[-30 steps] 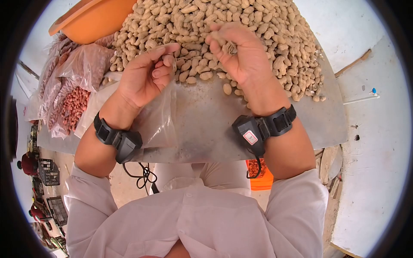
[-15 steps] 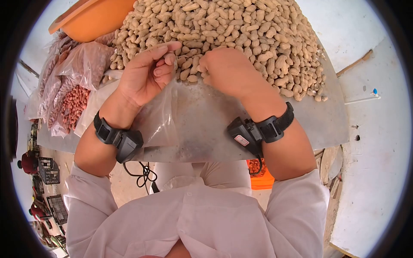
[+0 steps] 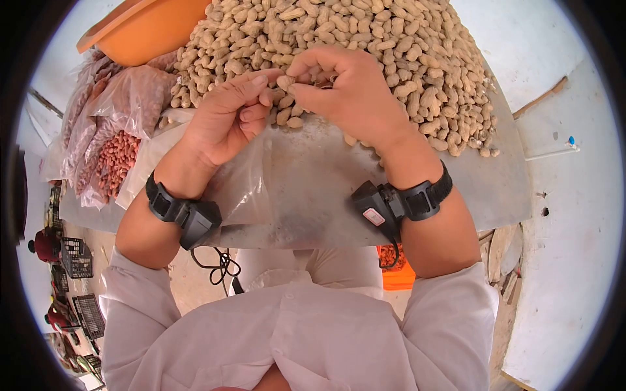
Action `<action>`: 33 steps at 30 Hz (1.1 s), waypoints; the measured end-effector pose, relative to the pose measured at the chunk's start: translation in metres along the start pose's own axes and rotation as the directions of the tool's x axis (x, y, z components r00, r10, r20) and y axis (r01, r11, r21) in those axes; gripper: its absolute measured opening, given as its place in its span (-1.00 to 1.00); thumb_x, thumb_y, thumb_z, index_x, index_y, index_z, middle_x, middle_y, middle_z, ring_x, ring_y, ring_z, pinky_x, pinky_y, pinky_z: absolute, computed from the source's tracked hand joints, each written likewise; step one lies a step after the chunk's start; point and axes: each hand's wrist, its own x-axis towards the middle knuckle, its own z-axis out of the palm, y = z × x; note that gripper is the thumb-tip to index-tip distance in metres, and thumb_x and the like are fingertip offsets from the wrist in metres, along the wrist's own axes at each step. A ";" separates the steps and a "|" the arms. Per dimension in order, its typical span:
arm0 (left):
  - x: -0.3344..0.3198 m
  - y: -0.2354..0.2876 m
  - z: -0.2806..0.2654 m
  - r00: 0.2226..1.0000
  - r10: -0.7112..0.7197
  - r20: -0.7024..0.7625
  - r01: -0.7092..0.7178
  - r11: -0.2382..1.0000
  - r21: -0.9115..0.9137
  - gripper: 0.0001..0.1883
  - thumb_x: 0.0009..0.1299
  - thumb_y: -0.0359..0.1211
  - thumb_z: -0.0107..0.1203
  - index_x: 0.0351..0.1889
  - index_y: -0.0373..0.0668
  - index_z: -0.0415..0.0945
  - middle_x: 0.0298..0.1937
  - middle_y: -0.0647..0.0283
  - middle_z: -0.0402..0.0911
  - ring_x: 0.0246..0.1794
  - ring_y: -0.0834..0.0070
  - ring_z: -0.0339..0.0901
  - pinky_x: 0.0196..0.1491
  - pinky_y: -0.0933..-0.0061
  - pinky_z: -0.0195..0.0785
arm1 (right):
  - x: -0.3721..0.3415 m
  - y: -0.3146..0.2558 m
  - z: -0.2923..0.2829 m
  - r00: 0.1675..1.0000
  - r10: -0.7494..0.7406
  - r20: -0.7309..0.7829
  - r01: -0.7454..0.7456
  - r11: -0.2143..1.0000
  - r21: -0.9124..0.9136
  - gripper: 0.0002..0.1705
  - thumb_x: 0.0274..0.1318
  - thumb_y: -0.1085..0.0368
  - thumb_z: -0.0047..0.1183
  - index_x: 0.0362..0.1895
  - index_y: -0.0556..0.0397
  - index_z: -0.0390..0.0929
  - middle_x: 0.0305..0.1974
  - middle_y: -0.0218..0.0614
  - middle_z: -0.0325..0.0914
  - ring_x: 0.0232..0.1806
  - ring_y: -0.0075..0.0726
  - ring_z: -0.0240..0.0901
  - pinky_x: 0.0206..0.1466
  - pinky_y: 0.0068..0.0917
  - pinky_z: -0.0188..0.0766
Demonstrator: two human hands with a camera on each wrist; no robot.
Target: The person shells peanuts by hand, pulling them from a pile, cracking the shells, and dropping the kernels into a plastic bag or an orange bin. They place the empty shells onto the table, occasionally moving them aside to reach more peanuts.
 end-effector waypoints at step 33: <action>-0.004 -0.012 0.007 0.922 0.331 0.203 -0.387 0.821 0.420 -0.88 0.33 -0.38 0.04 -0.30 -0.23 0.41 -0.41 0.32 0.49 -0.44 0.65 0.38 -0.44 0.70 0.16 | -0.007 -0.001 0.032 0.986 0.140 0.088 -0.165 0.878 0.450 -0.57 0.05 0.26 0.14 -0.01 0.22 0.45 -0.44 -0.41 0.48 -0.46 -0.65 0.35 -0.44 -0.72 0.31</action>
